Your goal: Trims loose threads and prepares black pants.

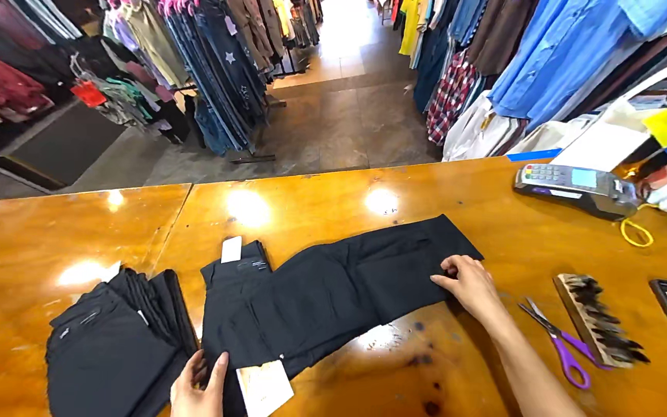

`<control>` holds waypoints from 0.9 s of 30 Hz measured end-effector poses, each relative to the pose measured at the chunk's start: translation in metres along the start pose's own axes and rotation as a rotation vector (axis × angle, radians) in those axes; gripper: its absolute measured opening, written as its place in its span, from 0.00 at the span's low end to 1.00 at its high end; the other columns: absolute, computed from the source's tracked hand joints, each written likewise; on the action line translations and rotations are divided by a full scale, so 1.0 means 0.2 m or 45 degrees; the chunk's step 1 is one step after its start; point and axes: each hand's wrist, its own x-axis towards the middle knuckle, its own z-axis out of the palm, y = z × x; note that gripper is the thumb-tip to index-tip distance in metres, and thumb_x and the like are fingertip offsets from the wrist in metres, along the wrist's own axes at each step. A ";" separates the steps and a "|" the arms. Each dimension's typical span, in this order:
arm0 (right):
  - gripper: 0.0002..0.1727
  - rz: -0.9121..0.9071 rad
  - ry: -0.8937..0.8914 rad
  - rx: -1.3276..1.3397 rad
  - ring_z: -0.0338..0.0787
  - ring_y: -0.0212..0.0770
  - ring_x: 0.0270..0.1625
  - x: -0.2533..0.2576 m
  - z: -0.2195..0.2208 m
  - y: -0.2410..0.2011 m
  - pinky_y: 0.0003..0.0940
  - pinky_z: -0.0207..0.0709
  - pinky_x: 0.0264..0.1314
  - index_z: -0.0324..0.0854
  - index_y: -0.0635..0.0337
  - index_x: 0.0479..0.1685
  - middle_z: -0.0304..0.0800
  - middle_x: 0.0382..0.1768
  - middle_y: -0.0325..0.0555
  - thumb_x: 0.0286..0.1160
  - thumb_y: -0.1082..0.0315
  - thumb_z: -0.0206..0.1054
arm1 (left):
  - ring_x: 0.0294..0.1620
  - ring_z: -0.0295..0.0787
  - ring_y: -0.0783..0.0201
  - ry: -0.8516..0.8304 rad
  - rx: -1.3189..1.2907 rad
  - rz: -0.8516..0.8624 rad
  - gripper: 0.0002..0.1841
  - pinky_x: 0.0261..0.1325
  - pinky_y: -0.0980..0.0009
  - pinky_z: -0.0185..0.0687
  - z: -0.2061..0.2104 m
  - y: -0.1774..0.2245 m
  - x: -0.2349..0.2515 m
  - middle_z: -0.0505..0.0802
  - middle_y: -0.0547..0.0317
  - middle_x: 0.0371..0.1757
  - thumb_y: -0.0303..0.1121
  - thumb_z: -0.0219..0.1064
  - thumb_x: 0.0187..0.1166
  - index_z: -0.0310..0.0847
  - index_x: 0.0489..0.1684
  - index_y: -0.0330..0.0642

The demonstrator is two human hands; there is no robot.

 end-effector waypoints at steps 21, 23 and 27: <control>0.21 0.036 0.032 0.182 0.80 0.75 0.67 0.17 -0.04 -0.11 0.76 0.67 0.68 0.81 0.73 0.61 0.83 0.60 0.77 0.75 0.68 0.76 | 0.31 0.94 0.63 -0.277 -0.496 -0.468 0.14 0.35 0.67 0.91 -0.02 0.10 -0.26 0.95 0.48 0.39 0.33 0.61 0.89 0.85 0.56 0.29; 0.19 -0.007 0.098 0.323 0.84 0.70 0.60 0.12 -0.11 -0.10 0.72 0.71 0.63 0.79 0.72 0.61 0.85 0.56 0.75 0.76 0.71 0.74 | 0.34 0.94 0.61 -0.255 -0.566 -0.481 0.16 0.38 0.65 0.91 -0.01 0.12 -0.24 0.94 0.45 0.44 0.32 0.61 0.89 0.81 0.63 0.28; 0.20 -0.097 0.298 0.480 0.85 0.58 0.59 0.03 -0.32 -0.07 0.62 0.75 0.64 0.76 0.71 0.64 0.84 0.58 0.69 0.77 0.72 0.71 | 0.29 0.89 0.63 -0.168 -0.535 -0.484 0.22 0.29 0.69 0.84 0.01 0.16 -0.18 0.93 0.44 0.44 0.37 0.63 0.88 0.76 0.70 0.27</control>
